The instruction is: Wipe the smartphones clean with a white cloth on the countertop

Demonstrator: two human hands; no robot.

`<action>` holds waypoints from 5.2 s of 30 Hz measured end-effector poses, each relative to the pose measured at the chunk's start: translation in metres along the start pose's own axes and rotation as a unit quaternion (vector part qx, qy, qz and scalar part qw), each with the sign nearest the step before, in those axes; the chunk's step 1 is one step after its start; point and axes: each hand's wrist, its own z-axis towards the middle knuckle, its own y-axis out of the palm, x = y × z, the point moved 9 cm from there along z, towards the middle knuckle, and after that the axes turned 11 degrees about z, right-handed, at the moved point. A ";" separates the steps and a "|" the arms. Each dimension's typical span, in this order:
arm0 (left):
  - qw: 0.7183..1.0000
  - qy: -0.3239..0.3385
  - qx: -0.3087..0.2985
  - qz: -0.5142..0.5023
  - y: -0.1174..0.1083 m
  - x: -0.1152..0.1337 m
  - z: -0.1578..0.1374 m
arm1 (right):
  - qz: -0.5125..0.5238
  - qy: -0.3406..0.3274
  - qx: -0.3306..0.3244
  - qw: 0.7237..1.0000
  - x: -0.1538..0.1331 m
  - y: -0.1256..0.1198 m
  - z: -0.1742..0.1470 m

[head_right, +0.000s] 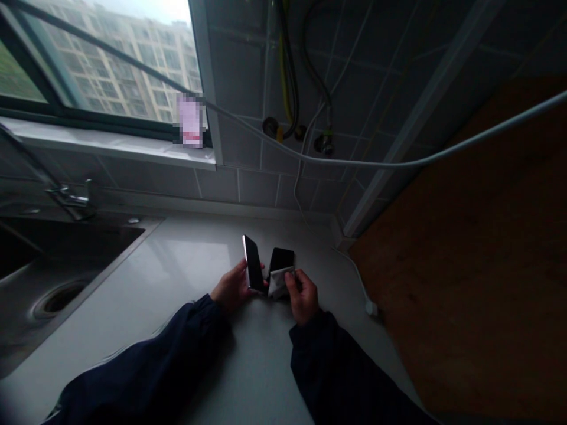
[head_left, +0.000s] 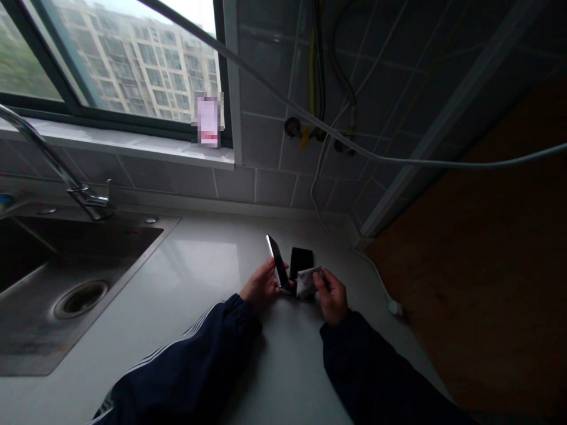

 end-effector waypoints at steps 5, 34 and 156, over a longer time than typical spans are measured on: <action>0.995 -0.019 0.086 -0.037 -0.018 0.001 0.000 | -0.011 0.004 -0.021 1.000 0.003 0.003 0.000; 0.960 -0.089 -0.262 0.051 0.043 -0.028 -0.018 | -0.077 -0.199 0.124 0.969 -0.033 -0.041 0.013; 0.947 -0.053 -0.229 0.218 0.035 -0.036 -0.013 | -0.305 -0.233 -0.096 0.919 -0.024 0.020 -0.005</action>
